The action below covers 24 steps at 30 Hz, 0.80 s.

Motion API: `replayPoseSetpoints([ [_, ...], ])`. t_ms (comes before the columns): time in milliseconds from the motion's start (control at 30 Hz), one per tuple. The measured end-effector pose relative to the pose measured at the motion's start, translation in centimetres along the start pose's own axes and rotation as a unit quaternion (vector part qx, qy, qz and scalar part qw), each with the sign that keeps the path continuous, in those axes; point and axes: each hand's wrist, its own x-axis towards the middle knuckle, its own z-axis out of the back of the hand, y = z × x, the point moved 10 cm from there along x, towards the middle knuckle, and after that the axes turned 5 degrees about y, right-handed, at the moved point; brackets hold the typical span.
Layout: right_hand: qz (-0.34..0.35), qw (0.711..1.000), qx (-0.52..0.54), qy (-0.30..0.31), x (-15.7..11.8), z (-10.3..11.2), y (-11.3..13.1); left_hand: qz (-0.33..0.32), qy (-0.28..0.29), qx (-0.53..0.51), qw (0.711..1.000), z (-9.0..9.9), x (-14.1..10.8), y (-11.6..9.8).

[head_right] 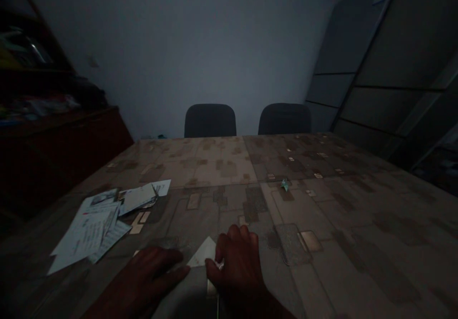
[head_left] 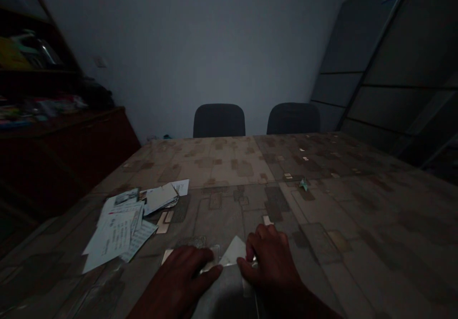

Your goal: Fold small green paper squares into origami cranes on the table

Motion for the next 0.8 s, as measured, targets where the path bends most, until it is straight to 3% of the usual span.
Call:
replayPoseSetpoints([
  [300,0.011,1.000,0.011,0.018,-0.1,0.3,-1.7,0.016,-0.021,-0.076,0.997,2.3,-0.2,0.2],
  [467,0.003,1.000,-0.014,-0.002,-0.2,0.9,-1.9,0.004,-0.033,-0.085,0.996,2.9,-0.4,0.6],
  [600,-0.003,0.998,0.047,0.035,0.1,1.4,-2.2,0.062,0.037,-0.154,0.985,2.0,1.4,1.7],
  [667,-0.007,0.994,0.094,0.052,0.2,1.7,-2.6,0.132,0.059,-0.176,0.974,1.5,2.6,2.8],
  [800,0.000,0.988,0.143,0.062,0.2,2.4,-3.4,0.163,0.080,-0.163,0.970,0.3,5.2,2.5],
])
